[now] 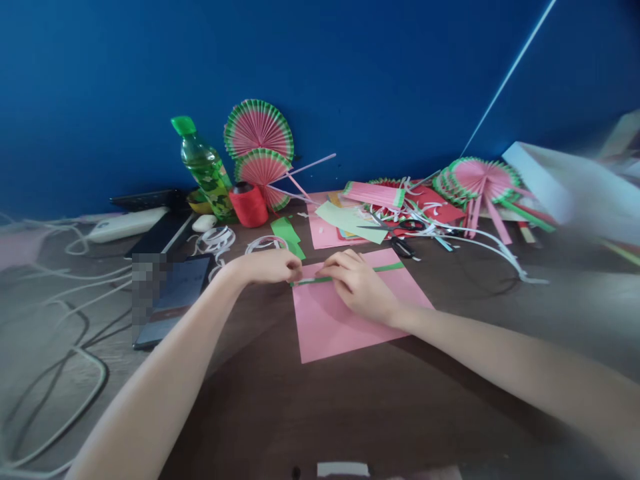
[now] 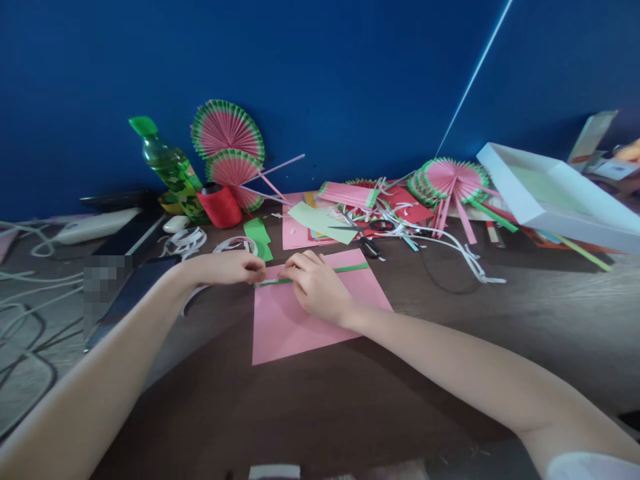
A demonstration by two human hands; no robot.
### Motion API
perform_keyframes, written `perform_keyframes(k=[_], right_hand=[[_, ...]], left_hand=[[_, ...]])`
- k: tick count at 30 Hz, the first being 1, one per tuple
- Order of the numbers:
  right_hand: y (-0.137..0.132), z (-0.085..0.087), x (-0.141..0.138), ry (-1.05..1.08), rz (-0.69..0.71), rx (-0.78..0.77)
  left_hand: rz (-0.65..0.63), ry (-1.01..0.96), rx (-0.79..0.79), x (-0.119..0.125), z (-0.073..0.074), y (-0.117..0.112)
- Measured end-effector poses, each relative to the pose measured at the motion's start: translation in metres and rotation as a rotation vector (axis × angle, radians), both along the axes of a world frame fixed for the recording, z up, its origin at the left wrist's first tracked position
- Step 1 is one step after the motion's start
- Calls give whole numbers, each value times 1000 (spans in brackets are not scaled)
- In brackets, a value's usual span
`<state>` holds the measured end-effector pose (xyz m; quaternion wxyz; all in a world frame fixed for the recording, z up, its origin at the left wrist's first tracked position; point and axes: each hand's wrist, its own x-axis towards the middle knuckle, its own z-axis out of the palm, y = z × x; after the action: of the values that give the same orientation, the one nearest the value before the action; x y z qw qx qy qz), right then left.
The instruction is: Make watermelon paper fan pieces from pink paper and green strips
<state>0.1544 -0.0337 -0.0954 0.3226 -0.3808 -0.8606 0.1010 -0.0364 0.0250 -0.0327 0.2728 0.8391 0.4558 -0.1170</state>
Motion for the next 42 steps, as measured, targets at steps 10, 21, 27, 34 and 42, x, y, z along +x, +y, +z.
perform_keyframes(k=[10,21,27,34,42], right_hand=[[0,-1,0,-28,7,0],[3,-7,1,-29,31,38],[4,-9,1,-108,42,54],[5,-9,1,-151,63,30],[4,-6,0,-140,70,12]], left_hand=[[-9,15,6,1,1,-1],[-37,51,35,3,1,-1],[-20,36,16,3,0,0],[-22,63,43,4,-2,-1],[33,172,127,13,0,-10]])
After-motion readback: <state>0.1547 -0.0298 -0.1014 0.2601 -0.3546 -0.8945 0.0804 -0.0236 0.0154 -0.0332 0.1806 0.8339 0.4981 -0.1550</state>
